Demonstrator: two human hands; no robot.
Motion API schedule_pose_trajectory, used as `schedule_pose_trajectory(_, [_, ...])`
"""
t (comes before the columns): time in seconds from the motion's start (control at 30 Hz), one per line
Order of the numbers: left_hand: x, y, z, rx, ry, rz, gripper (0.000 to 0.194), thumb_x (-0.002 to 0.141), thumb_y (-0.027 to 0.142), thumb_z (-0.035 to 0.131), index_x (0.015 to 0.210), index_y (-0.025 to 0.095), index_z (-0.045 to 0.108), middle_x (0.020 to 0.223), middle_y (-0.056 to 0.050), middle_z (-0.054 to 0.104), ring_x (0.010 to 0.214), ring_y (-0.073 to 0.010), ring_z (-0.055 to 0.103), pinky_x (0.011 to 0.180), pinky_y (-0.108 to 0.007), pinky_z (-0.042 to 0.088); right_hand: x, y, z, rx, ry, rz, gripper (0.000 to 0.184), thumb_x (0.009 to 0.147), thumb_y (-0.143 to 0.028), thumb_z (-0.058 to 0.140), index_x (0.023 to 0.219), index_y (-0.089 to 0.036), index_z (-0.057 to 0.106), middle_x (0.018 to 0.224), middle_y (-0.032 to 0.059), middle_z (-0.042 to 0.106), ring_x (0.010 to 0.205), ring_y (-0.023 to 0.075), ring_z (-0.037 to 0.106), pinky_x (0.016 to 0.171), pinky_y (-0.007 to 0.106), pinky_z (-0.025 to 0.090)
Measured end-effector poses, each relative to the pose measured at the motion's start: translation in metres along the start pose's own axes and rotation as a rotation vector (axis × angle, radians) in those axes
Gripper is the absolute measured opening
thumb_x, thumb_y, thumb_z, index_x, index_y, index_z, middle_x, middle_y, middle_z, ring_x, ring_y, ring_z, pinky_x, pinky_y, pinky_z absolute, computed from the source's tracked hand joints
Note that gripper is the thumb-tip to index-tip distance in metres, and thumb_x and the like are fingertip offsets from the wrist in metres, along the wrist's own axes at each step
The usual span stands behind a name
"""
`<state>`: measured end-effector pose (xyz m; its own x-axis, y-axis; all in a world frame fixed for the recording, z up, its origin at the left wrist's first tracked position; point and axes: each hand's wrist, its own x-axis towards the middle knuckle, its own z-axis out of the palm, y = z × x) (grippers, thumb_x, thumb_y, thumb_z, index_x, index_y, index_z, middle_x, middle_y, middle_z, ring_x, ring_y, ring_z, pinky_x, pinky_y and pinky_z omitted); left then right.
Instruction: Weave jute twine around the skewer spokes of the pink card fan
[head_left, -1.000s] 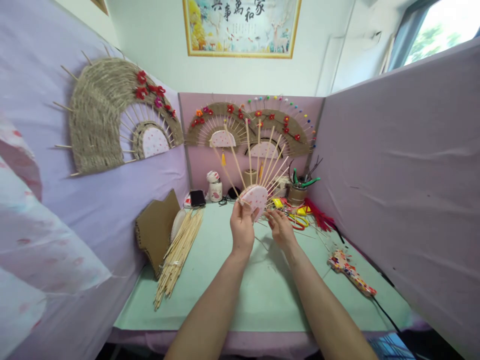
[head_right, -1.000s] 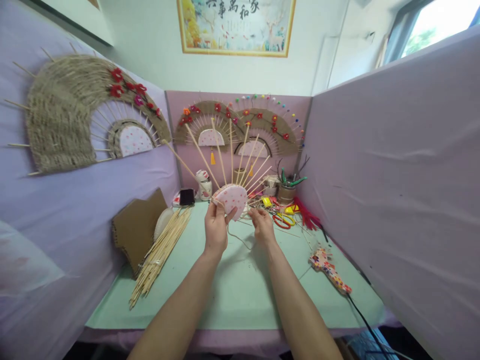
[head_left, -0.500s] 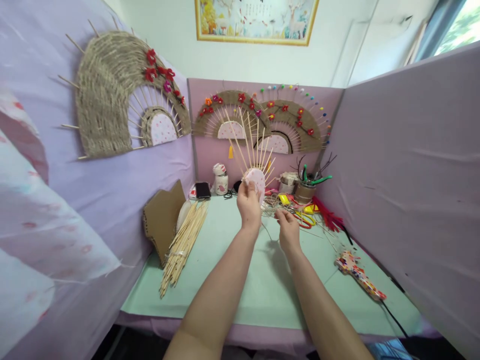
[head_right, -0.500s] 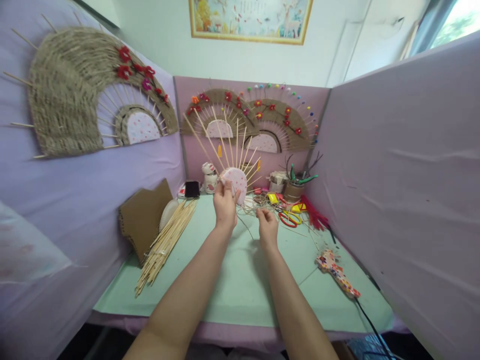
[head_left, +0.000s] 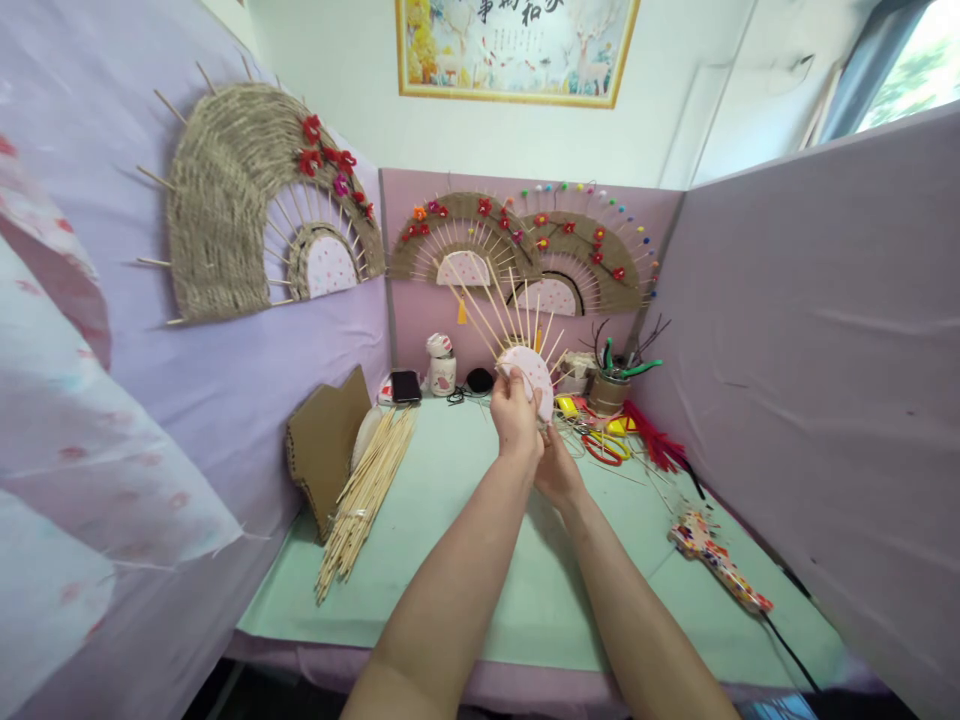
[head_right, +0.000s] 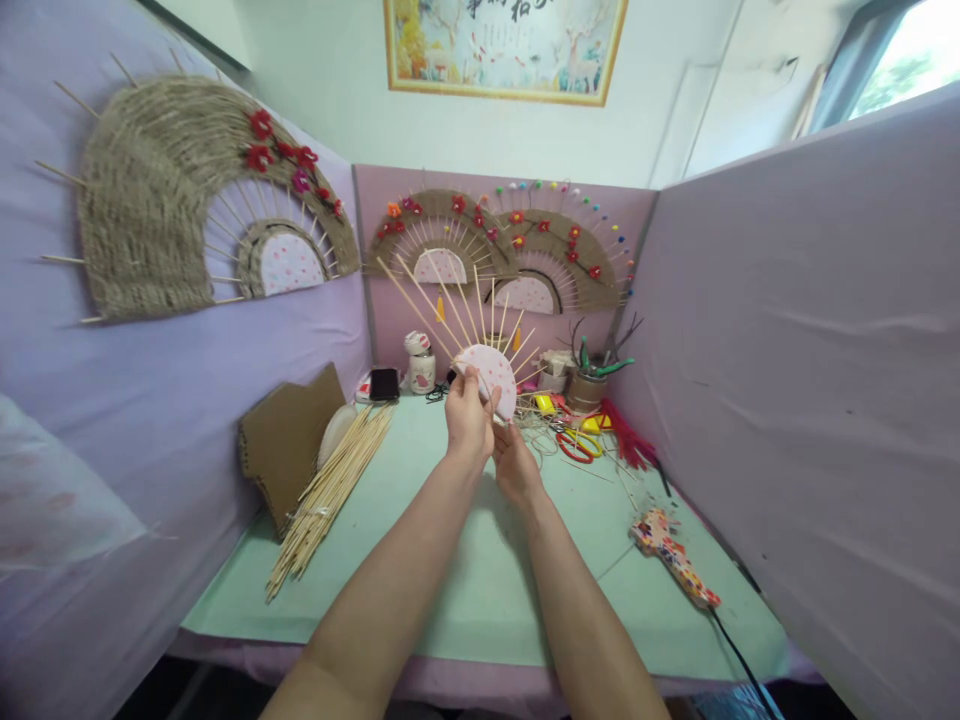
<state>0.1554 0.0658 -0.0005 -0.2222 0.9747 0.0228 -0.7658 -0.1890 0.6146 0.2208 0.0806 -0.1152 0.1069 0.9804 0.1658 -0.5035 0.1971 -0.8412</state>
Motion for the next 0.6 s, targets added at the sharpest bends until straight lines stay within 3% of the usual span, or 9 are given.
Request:
schedule_pose_trajectory(0.2, [-0.009,-0.002,0.000,-0.084,0.018,-0.057,0.015,0.092,0.028,0.053,0.100,0.019,0.060,0.122,-0.009,0.061,0.115,-0.0182,0.058,0.086,-0.031,0.057,-0.012,-0.020,-0.004,0.371,-0.110,0.086,0.029,0.067,-0.046,0.070,0.087,-0.025,0.070,0.105,0.0027,0.072,0.116,0.0218,0.059,0.093,0.040,0.051])
schedule_pose_trajectory(0.33, [-0.015,-0.013,-0.004,-0.111,0.025,-0.101,0.013,0.090,0.028,0.055,0.094,0.018,0.061,0.116,-0.008,0.062,0.110,-0.0175,0.060,0.086,-0.030,0.057,-0.011,-0.021,-0.002,0.444,-0.093,0.080,0.038,0.068,-0.048,0.073,0.097,-0.025,0.069,0.106,0.0037,0.072,0.116,0.0216,0.059,0.091,0.039,0.053])
schedule_pose_trajectory(0.47, [-0.026,-0.022,-0.021,0.002,-0.067,-0.094,0.019,0.087,0.031,0.060,0.103,0.020,0.064,0.118,-0.008,0.063,0.107,-0.0185,0.062,0.080,-0.027,0.058,-0.006,-0.018,-0.008,0.523,0.011,0.109,0.025,0.070,-0.031,0.075,0.093,-0.025,0.068,0.095,0.0001,0.074,0.089,0.0154,0.069,0.075,0.027,0.059])
schedule_pose_trajectory(0.6, [-0.029,-0.023,-0.049,0.143,-0.132,0.023,0.037,0.081,0.035,0.067,0.116,0.024,0.064,0.126,-0.008,0.062,0.112,-0.0223,0.061,0.071,-0.023,0.057,-0.003,-0.014,-0.023,0.550,0.068,0.200,0.018,0.070,-0.021,0.076,0.084,-0.023,0.065,0.069,-0.0060,0.070,0.053,0.0069,0.061,0.052,0.015,0.056])
